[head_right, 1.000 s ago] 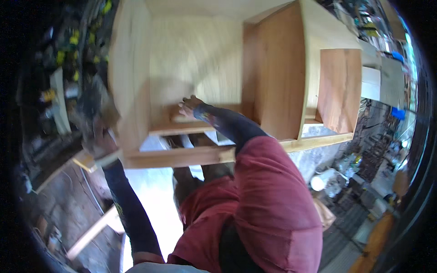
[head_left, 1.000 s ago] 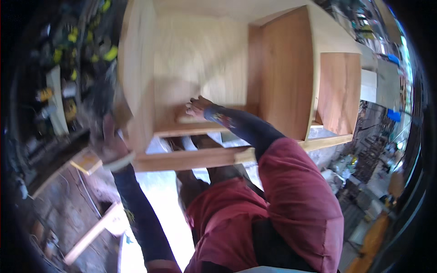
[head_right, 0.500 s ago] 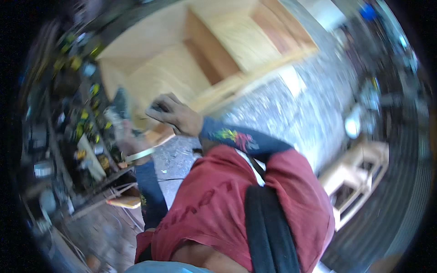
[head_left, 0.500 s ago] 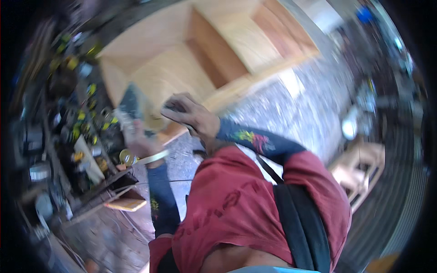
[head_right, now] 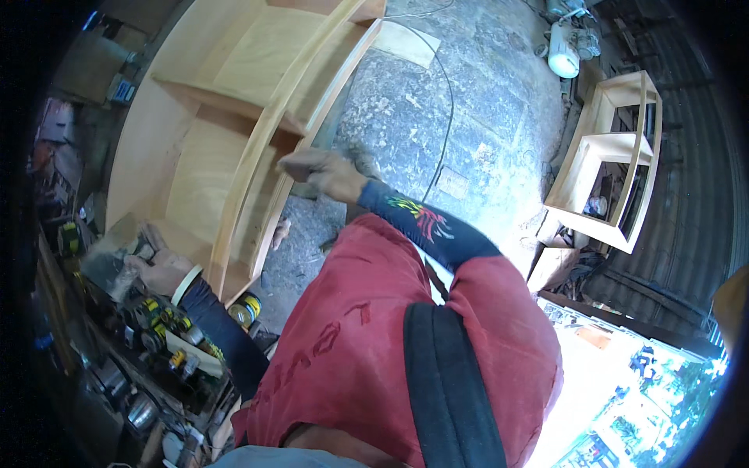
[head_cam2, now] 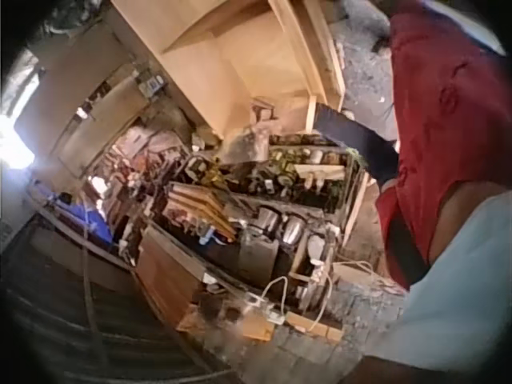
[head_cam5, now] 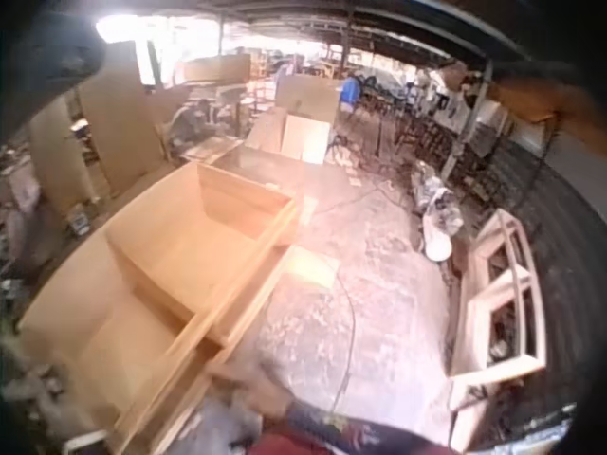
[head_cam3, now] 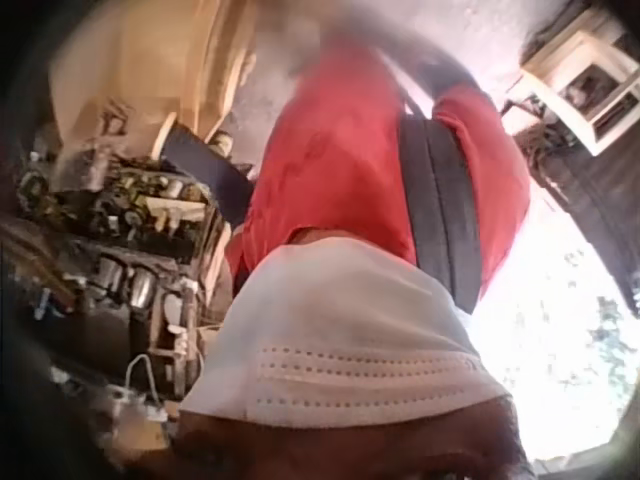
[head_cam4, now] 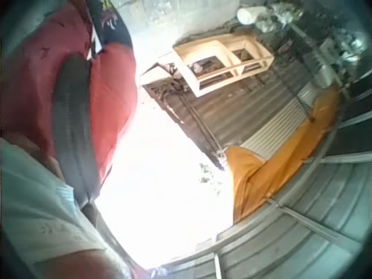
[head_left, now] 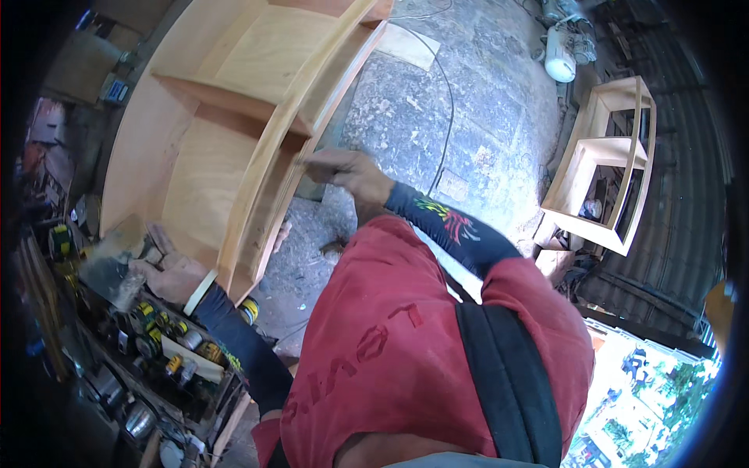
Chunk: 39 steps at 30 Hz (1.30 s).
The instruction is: Sanding and applying wood filler to a wooden cabinet.
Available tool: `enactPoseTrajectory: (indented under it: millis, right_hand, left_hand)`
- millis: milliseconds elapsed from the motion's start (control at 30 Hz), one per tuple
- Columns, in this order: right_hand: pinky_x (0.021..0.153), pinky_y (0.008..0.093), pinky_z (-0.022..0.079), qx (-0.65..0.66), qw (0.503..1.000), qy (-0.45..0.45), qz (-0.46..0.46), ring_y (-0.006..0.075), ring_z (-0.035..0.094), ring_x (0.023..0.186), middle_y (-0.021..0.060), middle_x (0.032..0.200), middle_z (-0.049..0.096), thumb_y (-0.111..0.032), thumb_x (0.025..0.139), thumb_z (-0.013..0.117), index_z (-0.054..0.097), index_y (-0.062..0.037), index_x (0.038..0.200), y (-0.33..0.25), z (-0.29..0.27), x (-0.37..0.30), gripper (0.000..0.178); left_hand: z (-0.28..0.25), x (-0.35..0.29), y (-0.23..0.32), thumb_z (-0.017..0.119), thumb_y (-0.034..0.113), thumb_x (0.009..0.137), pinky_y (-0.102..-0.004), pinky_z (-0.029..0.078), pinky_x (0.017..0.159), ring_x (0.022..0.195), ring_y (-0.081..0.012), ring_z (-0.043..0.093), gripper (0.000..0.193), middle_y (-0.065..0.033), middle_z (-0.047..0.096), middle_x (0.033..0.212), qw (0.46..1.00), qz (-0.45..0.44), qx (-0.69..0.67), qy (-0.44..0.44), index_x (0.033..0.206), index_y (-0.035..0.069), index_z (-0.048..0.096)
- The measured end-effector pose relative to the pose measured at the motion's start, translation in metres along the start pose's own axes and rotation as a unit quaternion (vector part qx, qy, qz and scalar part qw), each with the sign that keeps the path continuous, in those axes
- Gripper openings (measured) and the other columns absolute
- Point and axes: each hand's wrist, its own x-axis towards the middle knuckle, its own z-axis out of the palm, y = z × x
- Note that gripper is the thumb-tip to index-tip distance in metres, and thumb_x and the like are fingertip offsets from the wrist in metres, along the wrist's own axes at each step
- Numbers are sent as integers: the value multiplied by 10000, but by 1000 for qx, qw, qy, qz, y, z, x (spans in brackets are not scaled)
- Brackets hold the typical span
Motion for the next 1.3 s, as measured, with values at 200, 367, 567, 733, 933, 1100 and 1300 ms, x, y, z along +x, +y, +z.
enactPoseTrajectory:
  millis: [200, 367, 567, 733, 933, 1100, 1300]
  right_hand:
    - [859, 307, 562, 157, 921, 330, 135, 146, 707, 950, 101, 1146, 733, -99, 951, 592, 660, 21, 1271, 100, -168, 37, 349]
    - [890, 397, 540, -234, 899, 368, 43, 273, 681, 999, 170, 1129, 704, -101, 954, 585, 666, -16, 1249, 214, -343, 160, 318]
    - [915, 490, 498, -436, 819, 373, 7, 441, 569, 1038, 225, 1109, 615, 36, 847, 526, 640, -83, 1296, 307, -471, 281, 479]
    - [970, 533, 438, -481, 798, 362, -3, 421, 537, 1114, 180, 1168, 577, 11, 769, 598, 620, -121, 1313, 343, -504, 299, 560]
    - [916, 534, 406, -625, 707, 264, 199, 317, 512, 1178, 82, 1211, 560, -93, 694, 694, 591, -186, 1330, 315, -457, 280, 651]
    - [908, 606, 394, -716, 607, 237, 251, 311, 520, 1183, 49, 1243, 575, -160, 905, 560, 598, -190, 1342, 312, -483, 319, 439]
    - [927, 686, 367, -567, 702, 220, 370, 346, 499, 1209, 55, 1262, 572, -185, 973, 507, 687, -182, 1181, 312, -455, 324, 275]
  left_hand:
    - [36, 42, -138, 511, 384, 1079, -511, 562, 897, 684, -174, 642, 327, -78, 642, 745, 938, -248, 89, -226, 1070, 74, 615]
    - [142, 117, -279, 537, 250, 1082, -374, 550, 902, 843, -197, 715, 330, -120, 748, 985, 774, 93, 578, -239, 1183, -38, 663]
    - [115, 192, -371, 525, 260, 1084, -362, 532, 900, 973, -244, 721, 369, -147, 758, 1052, 647, 39, 668, -365, 1280, -26, 650]
    - [132, 192, -377, 558, 320, 1067, -357, 546, 822, 854, -263, 729, 406, -160, 765, 921, 551, 20, 752, -362, 1143, -52, 702]
    - [160, 178, -368, 593, 315, 1040, -385, 551, 752, 808, -268, 725, 382, -168, 763, 894, 494, -18, 817, -296, 1089, -41, 720]
    - [160, 181, -380, 586, 278, 1033, -417, 549, 756, 808, -301, 723, 320, -160, 755, 873, 452, -8, 827, -335, 1129, 7, 725]
    - [149, 185, -367, 579, 232, 1030, -414, 543, 752, 795, -292, 724, 297, -155, 750, 872, 404, -5, 856, -323, 1196, 24, 710]
